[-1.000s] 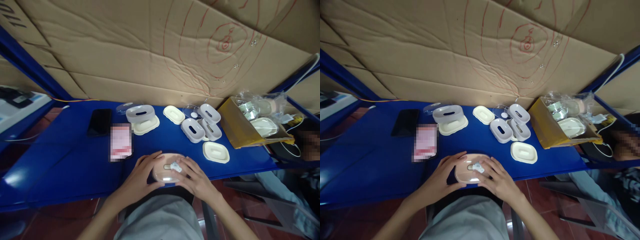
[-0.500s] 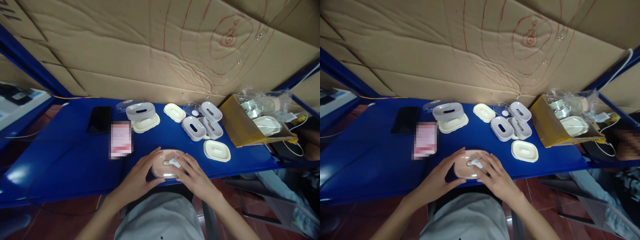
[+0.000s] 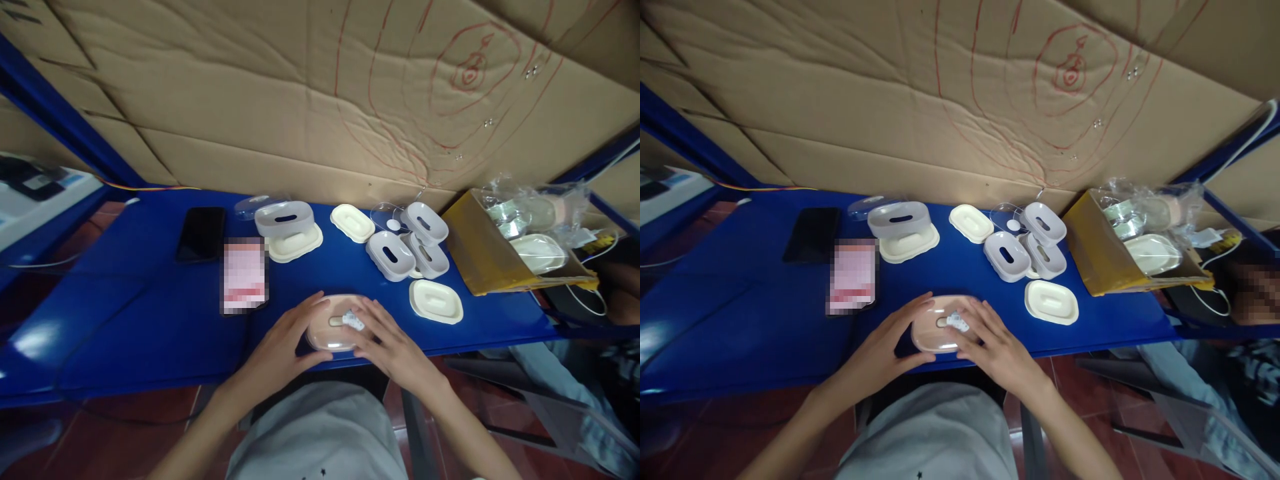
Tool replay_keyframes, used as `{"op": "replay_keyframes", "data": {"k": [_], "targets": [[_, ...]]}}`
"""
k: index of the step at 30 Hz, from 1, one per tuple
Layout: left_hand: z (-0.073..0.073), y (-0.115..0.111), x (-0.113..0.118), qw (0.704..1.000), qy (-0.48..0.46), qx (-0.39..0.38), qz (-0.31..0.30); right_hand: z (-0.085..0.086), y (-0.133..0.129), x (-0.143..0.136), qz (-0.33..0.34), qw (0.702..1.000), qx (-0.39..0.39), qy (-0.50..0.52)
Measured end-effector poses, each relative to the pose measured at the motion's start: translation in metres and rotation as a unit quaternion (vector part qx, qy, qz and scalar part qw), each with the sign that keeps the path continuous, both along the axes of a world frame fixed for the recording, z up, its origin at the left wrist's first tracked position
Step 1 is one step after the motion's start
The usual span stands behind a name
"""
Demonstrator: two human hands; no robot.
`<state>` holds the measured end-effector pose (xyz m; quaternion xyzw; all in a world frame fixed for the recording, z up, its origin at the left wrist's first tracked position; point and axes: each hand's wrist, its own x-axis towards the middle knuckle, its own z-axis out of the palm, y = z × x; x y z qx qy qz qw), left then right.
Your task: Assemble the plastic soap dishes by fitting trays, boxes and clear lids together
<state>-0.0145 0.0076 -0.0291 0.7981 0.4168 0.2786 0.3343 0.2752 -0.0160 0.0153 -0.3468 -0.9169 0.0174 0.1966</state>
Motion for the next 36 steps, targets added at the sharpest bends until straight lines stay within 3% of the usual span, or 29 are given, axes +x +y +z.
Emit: {"op": "replay_keyframes", "data": {"k": [9,18,27,36], "targets": [[-0.005,0.0,0.0,1.0,0.017,0.005,-0.001,0.006,0.007,0.005,0.004,1.0,-0.022,0.007],[0.007,-0.002,0.0,1.0,0.006,0.001,-0.003,-0.005,0.009,0.004,-0.003,0.999,-0.04,0.02],[0.01,-0.003,0.0,1.0,0.01,-0.005,-0.01,-0.018,0.007,0.017,-0.027,0.985,-0.134,0.104],[0.013,-0.001,0.003,1.0,0.012,0.002,-0.012,-0.014,0.016,0.02,-0.007,0.984,-0.142,0.111]]}}
